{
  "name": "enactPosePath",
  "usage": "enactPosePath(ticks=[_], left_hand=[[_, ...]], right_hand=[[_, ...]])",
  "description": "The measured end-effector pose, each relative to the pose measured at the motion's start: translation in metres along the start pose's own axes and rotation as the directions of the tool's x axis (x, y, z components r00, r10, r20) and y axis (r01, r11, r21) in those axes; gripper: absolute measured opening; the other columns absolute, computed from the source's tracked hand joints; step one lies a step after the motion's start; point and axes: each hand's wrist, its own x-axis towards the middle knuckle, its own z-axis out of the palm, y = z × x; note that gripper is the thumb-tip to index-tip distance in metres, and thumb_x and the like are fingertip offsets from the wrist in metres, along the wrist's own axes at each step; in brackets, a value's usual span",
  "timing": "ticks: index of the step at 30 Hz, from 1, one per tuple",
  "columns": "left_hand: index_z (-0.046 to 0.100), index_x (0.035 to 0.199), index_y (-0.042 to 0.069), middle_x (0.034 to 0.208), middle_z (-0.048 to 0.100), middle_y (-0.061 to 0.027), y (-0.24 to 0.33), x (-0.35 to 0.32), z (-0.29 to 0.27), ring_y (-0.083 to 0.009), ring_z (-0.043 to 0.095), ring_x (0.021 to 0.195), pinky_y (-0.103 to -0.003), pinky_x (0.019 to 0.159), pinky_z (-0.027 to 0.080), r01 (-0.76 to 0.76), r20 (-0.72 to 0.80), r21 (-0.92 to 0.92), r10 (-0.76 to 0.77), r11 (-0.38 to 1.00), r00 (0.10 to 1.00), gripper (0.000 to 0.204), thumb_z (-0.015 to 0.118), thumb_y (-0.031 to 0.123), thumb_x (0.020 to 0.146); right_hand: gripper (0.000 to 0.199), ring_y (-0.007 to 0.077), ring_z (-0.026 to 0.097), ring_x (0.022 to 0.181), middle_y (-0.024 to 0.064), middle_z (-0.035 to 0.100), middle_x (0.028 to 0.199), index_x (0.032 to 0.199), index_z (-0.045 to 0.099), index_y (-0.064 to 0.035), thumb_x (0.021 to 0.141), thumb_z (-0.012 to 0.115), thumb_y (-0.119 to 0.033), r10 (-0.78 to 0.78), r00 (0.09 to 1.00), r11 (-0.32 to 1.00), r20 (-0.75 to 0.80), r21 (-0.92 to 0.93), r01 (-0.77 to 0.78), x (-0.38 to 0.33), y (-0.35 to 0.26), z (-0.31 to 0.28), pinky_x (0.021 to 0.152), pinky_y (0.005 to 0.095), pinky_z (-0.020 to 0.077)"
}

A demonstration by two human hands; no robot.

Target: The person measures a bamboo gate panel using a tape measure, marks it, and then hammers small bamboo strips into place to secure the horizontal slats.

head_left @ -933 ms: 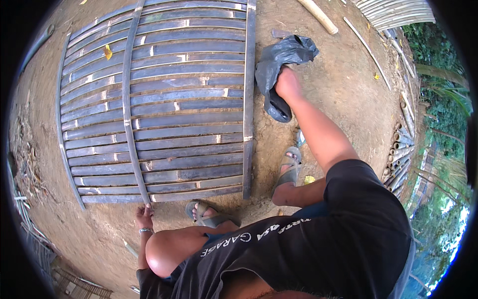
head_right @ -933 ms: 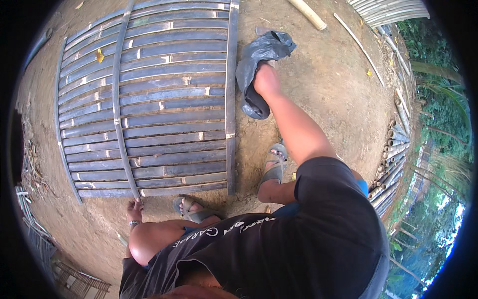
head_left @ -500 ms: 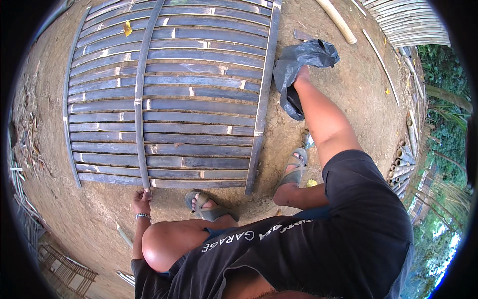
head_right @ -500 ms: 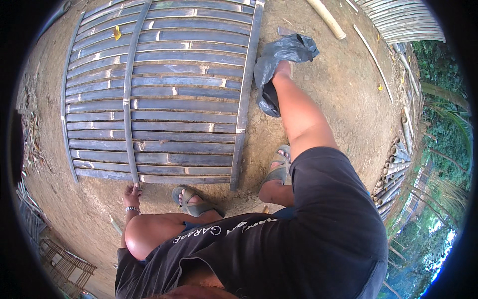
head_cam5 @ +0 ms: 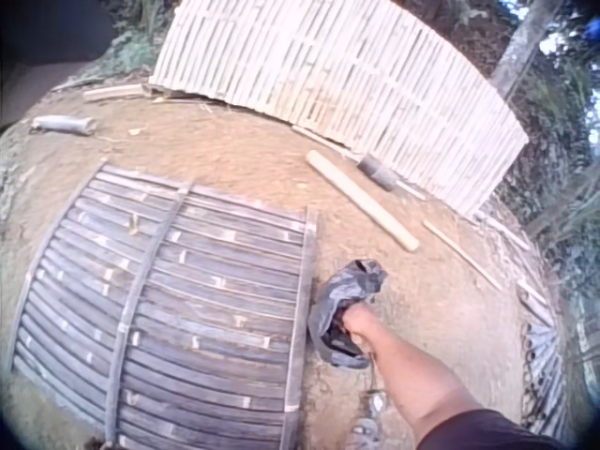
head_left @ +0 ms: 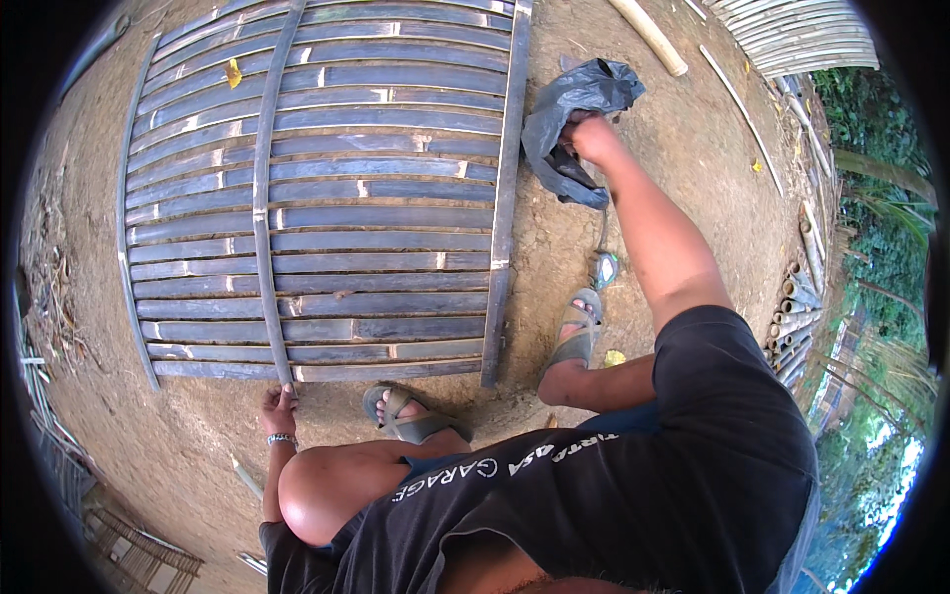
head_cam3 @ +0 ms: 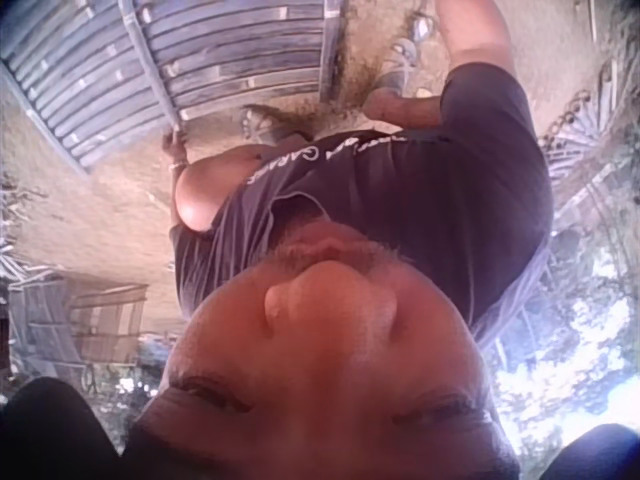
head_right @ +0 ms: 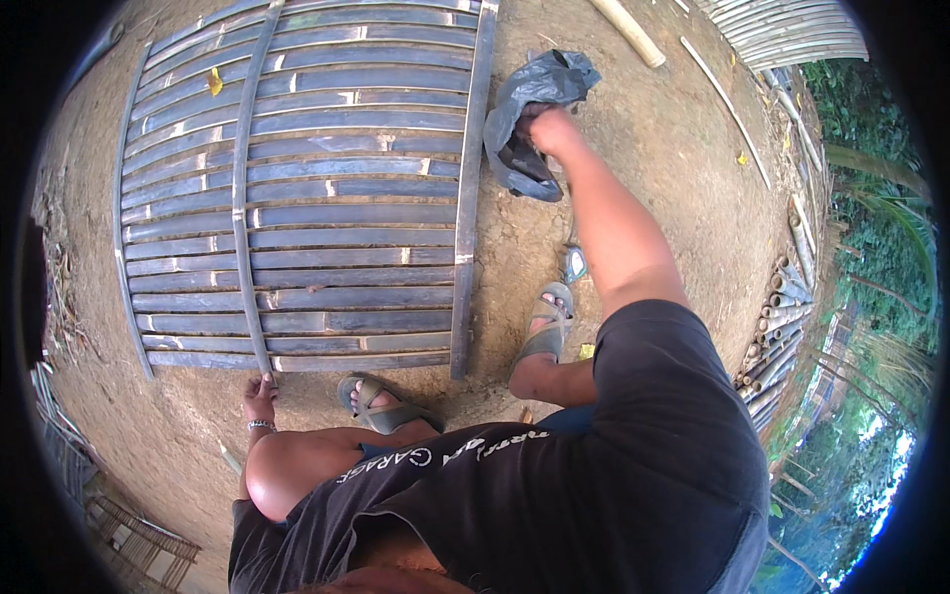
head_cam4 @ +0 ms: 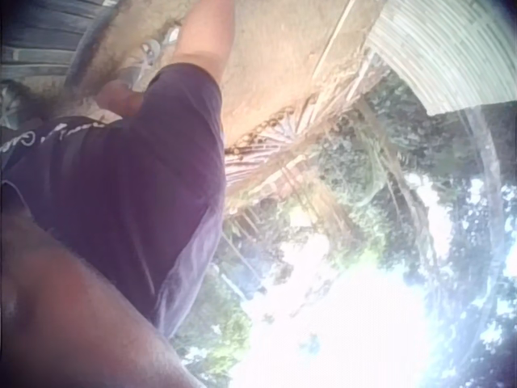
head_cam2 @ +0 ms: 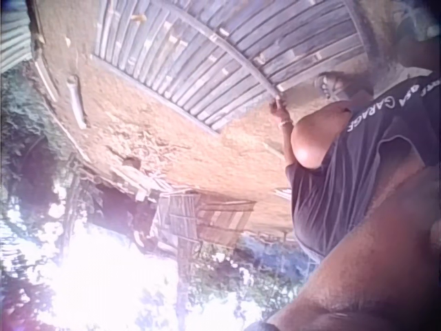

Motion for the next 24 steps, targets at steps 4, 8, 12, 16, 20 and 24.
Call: enactPosePath(ticks=[4,8,12,16,20,24], left_hand=[[0.063,0.096,0.005,0.077,0.068,-0.0011,0.006,0.001,0.007,-0.0076,0.061,0.060,-0.022,0.054,0.046,-0.015,0.017,0.014,0.014,1.000,1.000,0.023,0.077,0.023,0.092],[0.063,0.096,0.005,0.077,0.068,-0.0012,0.003,0.002,0.008,-0.0080,0.061,0.060,-0.023,0.054,0.047,-0.034,0.000,0.034,0.034,0.999,0.999,0.025,0.077,0.025,0.093],[0.063,0.095,0.005,0.077,0.068,-0.0009,0.004,0.001,0.001,-0.0077,0.061,0.061,-0.022,0.054,0.046,-0.050,0.002,0.031,0.050,0.998,0.999,0.024,0.077,0.025,0.093],[0.063,0.094,0.007,0.077,0.068,-0.0004,0.005,-0.001,0.006,-0.0068,0.061,0.060,-0.022,0.053,0.045,-0.047,0.008,0.031,0.047,0.998,0.999,0.023,0.076,0.025,0.093],[0.063,0.094,0.007,0.076,0.068,0.0000,0.007,-0.001,0.009,-0.0067,0.061,0.060,-0.022,0.053,0.044,-0.055,0.015,0.068,0.054,0.996,0.998,0.023,0.076,0.026,0.093],[0.063,0.094,0.007,0.076,0.068,0.0004,0.005,-0.001,0.013,-0.0068,0.061,0.059,-0.022,0.053,0.044,-0.054,0.011,0.046,0.054,0.997,0.999,0.023,0.076,0.025,0.093]], right_hand=[[0.029,0.0257,0.068,0.105,0.0032,0.070,0.124,0.116,0.073,-0.0222,0.088,0.066,-0.026,-0.033,0.997,0.956,0.064,-0.288,0.050,-0.006,-0.012,-0.022,0.092,0.0341,0.0542],[0.024,0.0212,0.071,0.094,0.0045,0.075,0.111,0.112,0.075,-0.0154,0.090,0.068,-0.023,0.409,0.903,0.634,0.131,0.672,-0.384,-0.006,-0.008,-0.011,0.085,0.0345,0.0555],[0.023,0.0155,0.069,0.095,0.0035,0.073,0.109,0.116,0.070,-0.0107,0.095,0.064,-0.017,0.405,0.880,0.281,0.247,0.882,-0.378,-0.019,-0.021,-0.025,0.084,0.0347,0.0550],[0.028,0.0150,0.067,0.099,0.0029,0.072,0.112,0.120,0.068,-0.0102,0.097,0.068,-0.026,0.394,0.876,0.136,0.280,0.925,-0.356,-0.037,-0.023,-0.040,0.087,0.0367,0.0537],[0.031,0.0156,0.066,0.103,0.0051,0.070,0.115,0.121,0.064,-0.0074,0.098,0.068,-0.027,0.366,0.892,0.090,0.264,0.944,-0.316,-0.052,-0.015,-0.043,0.090,0.0371,0.0550],[0.031,0.0163,0.065,0.103,0.0058,0.071,0.114,0.120,0.065,-0.0059,0.097,0.069,-0.026,0.354,0.909,0.041,0.222,0.967,-0.252,-0.069,-0.009,-0.045,0.091,0.0370,0.0544]])
